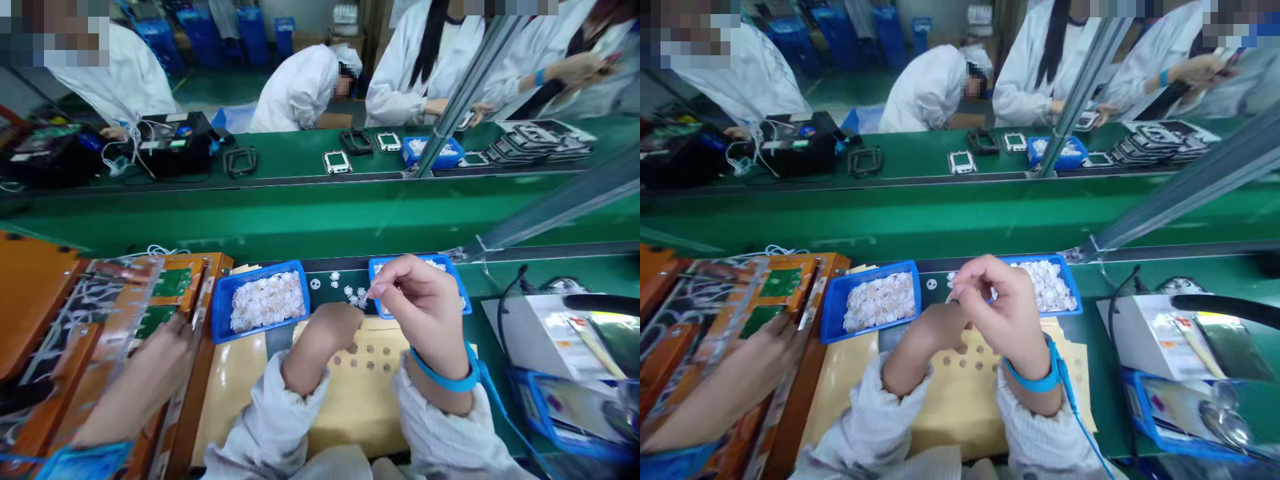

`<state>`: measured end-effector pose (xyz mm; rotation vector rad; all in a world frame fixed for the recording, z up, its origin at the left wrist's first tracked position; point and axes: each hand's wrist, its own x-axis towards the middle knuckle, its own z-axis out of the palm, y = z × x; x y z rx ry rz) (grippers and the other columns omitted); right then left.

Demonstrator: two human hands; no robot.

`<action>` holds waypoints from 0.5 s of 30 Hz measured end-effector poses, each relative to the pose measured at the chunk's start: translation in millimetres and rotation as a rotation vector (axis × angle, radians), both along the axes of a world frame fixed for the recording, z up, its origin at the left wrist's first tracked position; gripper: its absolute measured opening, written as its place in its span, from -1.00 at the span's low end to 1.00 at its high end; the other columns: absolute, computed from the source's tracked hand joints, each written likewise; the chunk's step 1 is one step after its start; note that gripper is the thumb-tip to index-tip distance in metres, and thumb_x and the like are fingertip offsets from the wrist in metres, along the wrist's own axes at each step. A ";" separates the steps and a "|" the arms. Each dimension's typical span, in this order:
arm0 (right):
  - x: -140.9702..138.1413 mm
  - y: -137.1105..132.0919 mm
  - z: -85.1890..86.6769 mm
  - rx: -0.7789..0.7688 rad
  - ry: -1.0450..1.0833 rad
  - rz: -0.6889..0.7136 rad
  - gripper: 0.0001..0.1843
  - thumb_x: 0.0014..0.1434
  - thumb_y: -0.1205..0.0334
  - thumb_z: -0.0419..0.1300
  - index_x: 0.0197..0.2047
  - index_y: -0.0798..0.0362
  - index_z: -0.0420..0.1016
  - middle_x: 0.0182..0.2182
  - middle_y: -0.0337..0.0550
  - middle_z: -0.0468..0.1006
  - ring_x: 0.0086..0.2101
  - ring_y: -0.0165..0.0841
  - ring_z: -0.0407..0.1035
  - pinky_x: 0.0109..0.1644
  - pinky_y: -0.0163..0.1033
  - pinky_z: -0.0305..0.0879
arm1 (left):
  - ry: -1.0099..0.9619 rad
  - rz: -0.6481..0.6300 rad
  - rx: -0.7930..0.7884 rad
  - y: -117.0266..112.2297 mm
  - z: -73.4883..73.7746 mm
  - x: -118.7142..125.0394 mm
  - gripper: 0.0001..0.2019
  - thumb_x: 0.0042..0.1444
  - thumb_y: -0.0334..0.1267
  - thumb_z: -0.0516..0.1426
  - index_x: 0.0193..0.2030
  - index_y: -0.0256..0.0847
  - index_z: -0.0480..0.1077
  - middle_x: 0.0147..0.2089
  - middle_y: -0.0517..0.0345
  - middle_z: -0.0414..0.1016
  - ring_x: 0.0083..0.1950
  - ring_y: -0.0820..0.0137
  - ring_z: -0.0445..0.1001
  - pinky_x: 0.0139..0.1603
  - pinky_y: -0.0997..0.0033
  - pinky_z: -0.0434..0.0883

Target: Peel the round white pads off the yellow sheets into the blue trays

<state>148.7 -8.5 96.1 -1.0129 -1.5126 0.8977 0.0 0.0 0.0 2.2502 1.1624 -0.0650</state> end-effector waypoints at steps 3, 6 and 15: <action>1.6 -3.2 1.9 0.000 0.012 0.007 -0.81 0.29 0.46 0.28 -0.23 -0.06 0.58 -0.50 -0.38 0.59 -0.52 -0.45 0.47 -0.47 -0.36 0.30 | -0.019 0.004 0.024 -1.4 2.5 -3.5 -0.72 -0.19 -0.47 0.53 -0.42 -0.15 0.57 -0.40 0.18 0.63 -0.48 0.31 0.46 -0.45 0.39 0.09; 3.2 -4.9 2.6 0.018 0.007 0.008 -0.80 0.28 0.47 0.28 -0.25 -0.06 0.58 -0.51 -0.38 0.58 -0.51 -0.43 0.47 -0.45 -0.34 0.31 | -0.067 0.008 0.070 -2.8 6.2 -4.9 -0.68 -0.23 -0.51 0.53 -0.38 -0.14 0.58 -0.42 0.20 0.62 -0.48 0.29 0.48 -0.46 0.38 0.12; -4.6 -6.1 18.1 0.061 -0.130 0.054 -0.82 0.31 0.45 0.25 -0.19 -0.05 0.56 -0.42 -0.35 0.62 -0.45 -0.42 0.45 -0.39 -0.32 0.33 | -0.475 0.120 0.382 -13.8 19.6 -13.5 -0.72 0.08 -0.52 0.29 -0.56 -0.11 0.44 -0.49 0.22 0.52 -0.60 0.37 0.39 -0.55 0.39 0.21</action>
